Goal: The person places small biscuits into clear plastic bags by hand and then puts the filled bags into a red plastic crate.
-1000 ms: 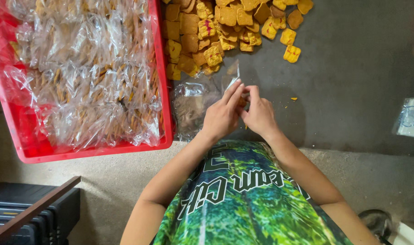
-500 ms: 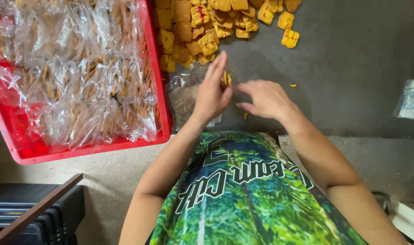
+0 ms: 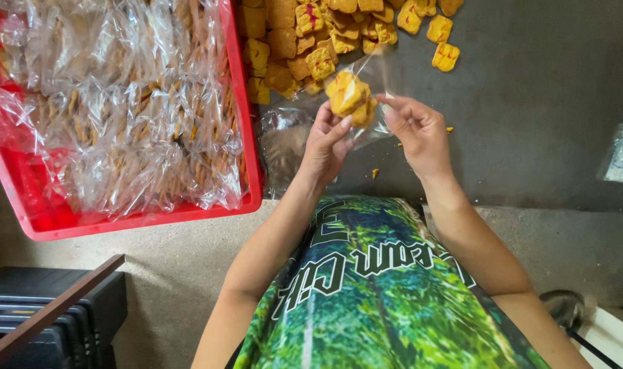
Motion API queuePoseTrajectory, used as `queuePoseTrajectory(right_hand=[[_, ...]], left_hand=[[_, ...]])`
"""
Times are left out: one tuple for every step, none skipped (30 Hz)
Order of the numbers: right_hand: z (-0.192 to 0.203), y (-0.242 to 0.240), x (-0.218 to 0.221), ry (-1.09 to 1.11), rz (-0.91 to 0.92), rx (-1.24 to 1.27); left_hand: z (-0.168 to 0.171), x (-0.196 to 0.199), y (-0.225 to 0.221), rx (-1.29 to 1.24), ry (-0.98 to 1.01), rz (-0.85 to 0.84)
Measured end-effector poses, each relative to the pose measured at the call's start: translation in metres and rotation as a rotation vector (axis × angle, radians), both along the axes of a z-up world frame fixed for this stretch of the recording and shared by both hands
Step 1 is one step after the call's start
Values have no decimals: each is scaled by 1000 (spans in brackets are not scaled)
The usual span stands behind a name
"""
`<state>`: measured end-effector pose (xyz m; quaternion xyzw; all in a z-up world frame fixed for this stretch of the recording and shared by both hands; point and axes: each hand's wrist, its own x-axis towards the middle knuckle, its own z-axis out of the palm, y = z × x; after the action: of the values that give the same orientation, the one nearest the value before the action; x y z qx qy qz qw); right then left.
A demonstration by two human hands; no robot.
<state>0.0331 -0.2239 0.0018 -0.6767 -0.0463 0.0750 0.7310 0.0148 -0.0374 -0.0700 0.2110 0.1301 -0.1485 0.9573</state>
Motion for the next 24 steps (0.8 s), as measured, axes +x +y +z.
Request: queuePoseTrajectory(right_hand=[[1,-1,-1,1,3,0],[2,-2,-1,23,11,-30],[3,-3,-1,46,19,-60],[3,-2,-2,44,18,-59],[3,-1,-3,29,64,-89],[3,-1,-3,13,108,-119],[3,-1,-3,11,106,-118],[2,0,-4,-56,113,-176],[1,0,-5,-122,121,-234],[0,2,-6,-123,119,-234],[-2,4,-7,-48,77,-176],[-4,7,-8,28,37,-117],[-5,9,-9,28,37,-116],[-6,12,-10,22,-1,-50],[-7,15,-11,16,-39,16],[-6,17,-11,15,-29,21],[-3,18,-12,26,-80,-49],[0,21,-12,36,-124,-115],[6,22,-11,34,-107,-106],[13,21,-10,-35,-74,-114],[22,21,-9,-104,-40,-122],[33,20,-10,-107,-28,-114],[44,20,-10,-150,47,-304],[53,23,-10,-196,113,-492]], left_hand=[[1,-1,2,0,1,3],[3,0,5,42,-31,-20],[6,1,8,84,-62,-44],[10,2,11,85,-64,-44],[13,3,13,100,-76,-79],[17,4,16,116,-87,-114],[20,5,18,117,-90,-116],[21,6,20,91,-89,-130],[22,6,21,65,-89,-145],[20,6,22,65,-90,-146],[18,5,23,66,-88,-134],[15,5,24,67,-84,-119],[11,4,24,67,-84,-119],[9,4,24,61,-100,-123],[9,4,25,55,-116,-127],[12,4,27,61,-116,-118],[19,3,29,73,-94,-121],[29,3,35,89,-73,-116],[42,5,43,99,-74,-100],[57,8,52,335,-168,-97],[73,11,61,573,-258,-94],[89,10,72,582,-255,-82],[106,7,83,919,-498,46],[120,6,92,1252,-748,169]])
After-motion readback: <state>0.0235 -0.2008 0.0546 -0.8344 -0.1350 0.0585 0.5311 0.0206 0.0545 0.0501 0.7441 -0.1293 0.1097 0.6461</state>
